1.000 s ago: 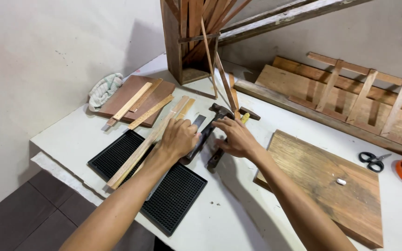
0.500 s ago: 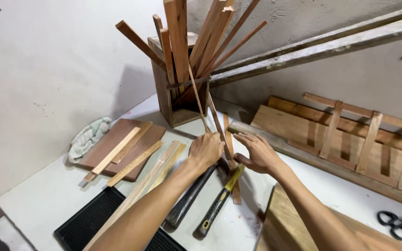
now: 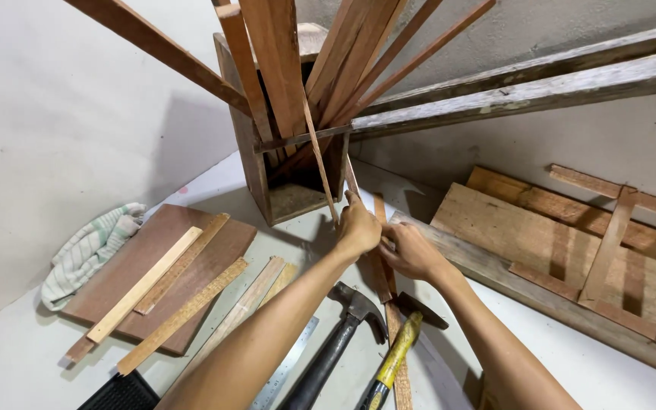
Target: The recorder is measuring, marking, and checking wooden strips on a workbench for a furniture project.
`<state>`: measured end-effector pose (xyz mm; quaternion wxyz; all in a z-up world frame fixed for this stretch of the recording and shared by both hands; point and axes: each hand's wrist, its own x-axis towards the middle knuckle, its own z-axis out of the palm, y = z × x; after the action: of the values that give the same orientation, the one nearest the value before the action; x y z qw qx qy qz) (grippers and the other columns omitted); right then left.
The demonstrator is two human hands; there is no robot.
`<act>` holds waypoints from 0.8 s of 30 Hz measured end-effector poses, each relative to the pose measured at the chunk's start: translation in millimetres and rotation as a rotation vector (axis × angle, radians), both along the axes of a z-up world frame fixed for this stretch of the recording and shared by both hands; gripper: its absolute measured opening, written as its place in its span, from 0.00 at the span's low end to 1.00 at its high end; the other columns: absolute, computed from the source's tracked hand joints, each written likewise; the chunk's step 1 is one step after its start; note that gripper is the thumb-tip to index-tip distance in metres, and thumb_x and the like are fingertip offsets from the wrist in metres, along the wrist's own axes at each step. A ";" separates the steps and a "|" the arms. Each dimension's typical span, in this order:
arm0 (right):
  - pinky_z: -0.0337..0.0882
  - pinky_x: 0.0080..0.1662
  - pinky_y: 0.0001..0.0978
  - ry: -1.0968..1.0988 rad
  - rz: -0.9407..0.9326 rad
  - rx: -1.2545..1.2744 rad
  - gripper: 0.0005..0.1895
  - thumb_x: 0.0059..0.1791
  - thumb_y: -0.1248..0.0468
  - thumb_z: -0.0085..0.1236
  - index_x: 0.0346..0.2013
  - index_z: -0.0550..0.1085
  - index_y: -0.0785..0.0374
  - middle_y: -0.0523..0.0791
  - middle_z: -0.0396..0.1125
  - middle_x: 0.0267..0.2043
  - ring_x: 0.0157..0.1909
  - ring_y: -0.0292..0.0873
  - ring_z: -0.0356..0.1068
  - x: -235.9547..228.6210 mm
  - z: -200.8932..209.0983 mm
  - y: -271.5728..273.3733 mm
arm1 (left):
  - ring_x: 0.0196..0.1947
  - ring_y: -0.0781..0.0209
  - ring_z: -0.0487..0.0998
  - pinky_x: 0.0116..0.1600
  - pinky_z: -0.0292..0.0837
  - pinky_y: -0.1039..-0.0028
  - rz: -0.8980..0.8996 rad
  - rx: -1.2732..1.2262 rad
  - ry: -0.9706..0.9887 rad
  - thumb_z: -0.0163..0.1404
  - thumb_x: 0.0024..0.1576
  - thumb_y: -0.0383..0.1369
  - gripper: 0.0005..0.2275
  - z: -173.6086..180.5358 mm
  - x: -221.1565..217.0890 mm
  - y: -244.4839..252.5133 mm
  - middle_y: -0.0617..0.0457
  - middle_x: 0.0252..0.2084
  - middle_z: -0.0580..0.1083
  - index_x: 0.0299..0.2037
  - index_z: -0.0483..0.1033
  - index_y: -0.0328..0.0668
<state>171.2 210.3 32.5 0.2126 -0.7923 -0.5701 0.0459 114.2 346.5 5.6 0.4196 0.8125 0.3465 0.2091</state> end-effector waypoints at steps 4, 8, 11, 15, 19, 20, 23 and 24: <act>0.73 0.54 0.43 0.140 0.075 0.125 0.15 0.45 0.67 0.58 0.44 0.77 0.70 0.57 0.75 0.47 0.51 0.55 0.76 14.7 -21.7 7.0 | 0.57 0.41 0.75 0.66 0.60 0.49 0.019 0.006 0.106 0.61 0.53 0.30 0.44 24.6 -10.8 -15.9 0.34 0.52 0.75 0.73 0.41 0.29; 0.74 0.52 0.43 0.166 0.115 0.173 0.16 0.43 0.70 0.56 0.44 0.78 0.69 0.56 0.75 0.46 0.49 0.54 0.77 9.8 -10.6 1.8 | 0.57 0.39 0.77 0.62 0.70 0.54 0.064 0.036 0.098 0.56 0.54 0.24 0.31 10.4 -0.5 -8.3 0.35 0.54 0.75 0.68 0.58 0.36; 0.75 0.51 0.42 0.146 0.082 0.166 0.15 0.43 0.68 0.56 0.43 0.78 0.69 0.56 0.76 0.45 0.48 0.52 0.78 1.2 1.2 -4.6 | 0.56 0.40 0.76 0.60 0.72 0.56 0.066 0.001 0.069 0.55 0.53 0.22 0.35 32.0 -14.1 -19.0 0.34 0.55 0.73 0.72 0.53 0.39; 0.75 0.51 0.41 0.126 0.036 0.159 0.15 0.44 0.64 0.56 0.43 0.78 0.70 0.56 0.77 0.44 0.46 0.52 0.79 -16.2 28.8 -25.1 | 0.55 0.42 0.78 0.59 0.74 0.62 -0.005 0.037 -0.081 0.53 0.55 0.23 0.33 30.8 -19.2 -31.2 0.35 0.54 0.76 0.73 0.54 0.37; 0.77 0.46 0.45 0.177 -0.108 0.073 0.19 0.47 0.59 0.54 0.49 0.78 0.64 0.52 0.77 0.48 0.42 0.53 0.79 -40.7 64.0 -51.8 | 0.53 0.48 0.79 0.57 0.75 0.64 -0.047 -0.067 -0.145 0.50 0.55 0.23 0.31 65.0 -51.9 -60.4 0.39 0.56 0.76 0.71 0.56 0.39; 0.76 0.49 0.46 0.157 -0.054 0.150 0.21 0.49 0.57 0.54 0.55 0.75 0.63 0.53 0.76 0.50 0.48 0.54 0.77 -34.8 57.4 -57.6 | 0.52 0.49 0.79 0.55 0.76 0.65 -0.063 -0.060 -0.187 0.52 0.55 0.23 0.30 65.0 -55.1 -62.8 0.39 0.54 0.75 0.69 0.58 0.39; 0.72 0.56 0.48 0.095 0.016 0.256 0.28 0.51 0.55 0.55 0.64 0.68 0.61 0.55 0.72 0.56 0.57 0.56 0.73 -37.9 50.1 -81.6 | 0.46 0.50 0.82 0.47 0.80 0.63 -0.146 -0.272 -0.245 0.49 0.57 0.24 0.25 91.2 -89.2 -84.0 0.41 0.50 0.75 0.67 0.58 0.37; 0.70 0.59 0.49 0.054 0.042 0.286 0.32 0.52 0.54 0.56 0.68 0.64 0.61 0.56 0.70 0.60 0.59 0.58 0.71 -41.8 50.3 -90.3 | 0.42 0.50 0.84 0.40 0.84 0.62 -0.203 -0.489 -0.257 0.43 0.60 0.23 0.23 105.0 -104.4 -93.1 0.42 0.47 0.75 0.67 0.57 0.37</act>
<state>129.4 120.0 82.8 0.3376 -0.7403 -0.5813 -0.0100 9.8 253.4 110.6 0.6620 0.6847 0.2476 0.1777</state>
